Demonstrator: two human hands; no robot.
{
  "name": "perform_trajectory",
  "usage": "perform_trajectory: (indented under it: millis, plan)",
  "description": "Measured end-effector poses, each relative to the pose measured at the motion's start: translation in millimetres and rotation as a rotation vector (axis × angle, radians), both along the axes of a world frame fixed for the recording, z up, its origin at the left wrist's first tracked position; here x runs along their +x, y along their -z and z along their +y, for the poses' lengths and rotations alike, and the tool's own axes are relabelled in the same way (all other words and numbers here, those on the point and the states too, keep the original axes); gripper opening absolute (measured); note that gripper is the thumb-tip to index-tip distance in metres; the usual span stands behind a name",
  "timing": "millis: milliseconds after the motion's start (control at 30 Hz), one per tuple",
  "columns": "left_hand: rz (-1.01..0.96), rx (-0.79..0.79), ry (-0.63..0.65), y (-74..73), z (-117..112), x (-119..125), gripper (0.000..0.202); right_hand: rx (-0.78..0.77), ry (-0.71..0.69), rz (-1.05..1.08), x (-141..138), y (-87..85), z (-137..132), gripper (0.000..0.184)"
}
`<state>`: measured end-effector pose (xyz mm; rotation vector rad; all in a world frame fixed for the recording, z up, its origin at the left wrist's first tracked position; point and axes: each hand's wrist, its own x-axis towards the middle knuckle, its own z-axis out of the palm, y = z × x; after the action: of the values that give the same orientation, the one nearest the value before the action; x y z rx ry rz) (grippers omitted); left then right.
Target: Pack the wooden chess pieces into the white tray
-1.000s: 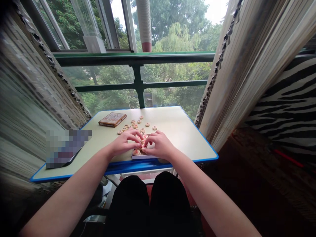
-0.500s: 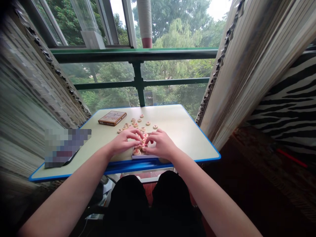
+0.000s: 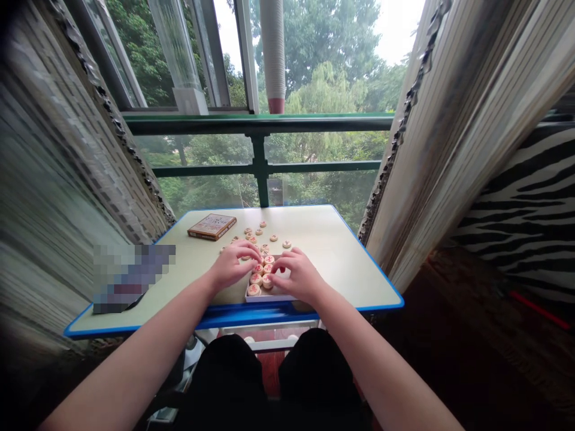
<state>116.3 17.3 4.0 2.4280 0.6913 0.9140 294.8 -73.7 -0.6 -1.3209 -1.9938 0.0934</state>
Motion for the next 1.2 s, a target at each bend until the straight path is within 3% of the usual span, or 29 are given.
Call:
perform_trajectory:
  millis: [133, 233, 300, 433, 567, 667, 967, 1200]
  plan:
    - [-0.090, 0.042, -0.229, 1.2, 14.2, 0.0, 0.015, 0.020, 0.108, 0.133, 3.3, -4.9, 2.9, 0.016]
    - [-0.091, -0.073, -0.399, -9.1, 33.7, -1.2, 0.020, -0.058, 0.120, 0.245, 7.5, -12.7, 15.9, 0.014]
    - [-0.039, -0.136, -0.440, -17.6, 49.1, -0.9, 0.022, -0.160, 0.103, 0.287, 9.2, -18.9, 31.4, 0.013]
    - [0.045, -0.101, -0.407, -21.9, 77.2, 4.7, 0.018, -0.281, 0.106, 0.165, 6.5, -28.3, 73.2, 0.014]
    - [0.127, 0.089, -0.481, -6.7, 92.2, 8.1, 0.018, -0.307, 0.112, -0.012, -0.5, -26.0, 112.4, 0.016]
    - [0.196, 0.164, -0.439, 3.1, 94.0, 4.8, 0.021, -0.313, 0.117, -0.090, -3.1, -19.2, 129.5, 0.017]
    - [0.342, 0.112, -0.377, 8.3, 96.9, 3.8, 0.021, -0.254, 0.207, -0.229, 2.5, -5.4, 135.3, 0.025]
    - [0.310, 0.088, -0.371, 10.3, 96.8, 5.9, 0.019, -0.266, 0.169, -0.223, -0.3, -0.8, 135.2, 0.019]
